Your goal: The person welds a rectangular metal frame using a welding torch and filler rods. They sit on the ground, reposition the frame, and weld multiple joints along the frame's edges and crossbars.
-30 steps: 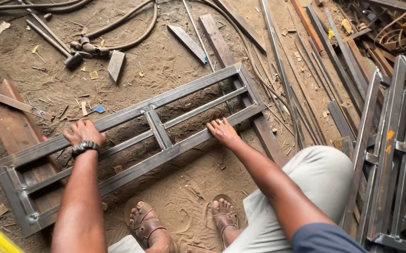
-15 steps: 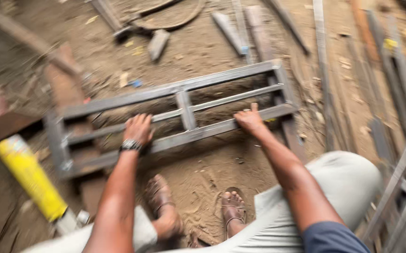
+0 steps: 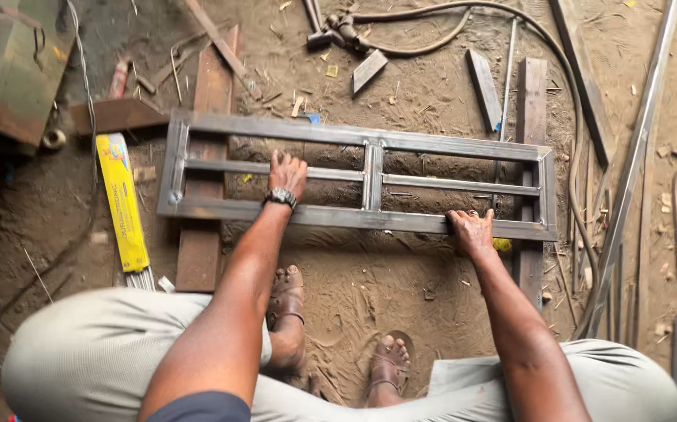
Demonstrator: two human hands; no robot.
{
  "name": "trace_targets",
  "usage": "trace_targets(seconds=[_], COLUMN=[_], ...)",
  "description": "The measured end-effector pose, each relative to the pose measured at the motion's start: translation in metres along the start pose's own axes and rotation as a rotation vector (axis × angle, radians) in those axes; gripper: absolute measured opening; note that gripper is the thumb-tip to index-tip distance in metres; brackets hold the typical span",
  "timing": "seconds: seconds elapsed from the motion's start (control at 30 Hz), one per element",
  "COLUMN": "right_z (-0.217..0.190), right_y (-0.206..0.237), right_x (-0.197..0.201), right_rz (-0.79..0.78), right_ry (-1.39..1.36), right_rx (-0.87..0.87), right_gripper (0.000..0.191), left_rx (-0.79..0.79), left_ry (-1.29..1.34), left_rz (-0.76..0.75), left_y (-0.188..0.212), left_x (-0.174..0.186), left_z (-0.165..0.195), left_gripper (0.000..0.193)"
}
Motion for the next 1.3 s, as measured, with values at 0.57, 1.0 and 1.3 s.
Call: trace_targets(seconds=[0.57,1.0,1.3], right_z=[-0.055,-0.198,-0.218], right_y=[-0.024,-0.003,-0.096], right_x=[0.007,0.108,0.226], right_rz=[-0.397,0.075,-0.029], right_ry=[-0.056,-0.142,-0.157], right_rx=[-0.066,0.489,0.288], right_gripper=[0.073,0.049,0.059], left_rx=[-0.276,0.548,1.376], left_ry=[0.239,0.620,0.584], left_rz=[-0.603,-0.003,0.412], left_y=[-0.052,0.313,0.578], left_x=[0.079,0.102,0.006], left_z=[-0.065,-0.270,-0.123], left_gripper=[0.039,0.056,0.062])
Point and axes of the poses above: each hand's wrist, its own y-axis away from the middle knuckle, its own x-axis out of the back of the hand, z = x × y, the point moved 10 cm from there along -y, towards the middle knuckle, and after that the axes turned 15 degrees about -x, right-handed, at the moved point
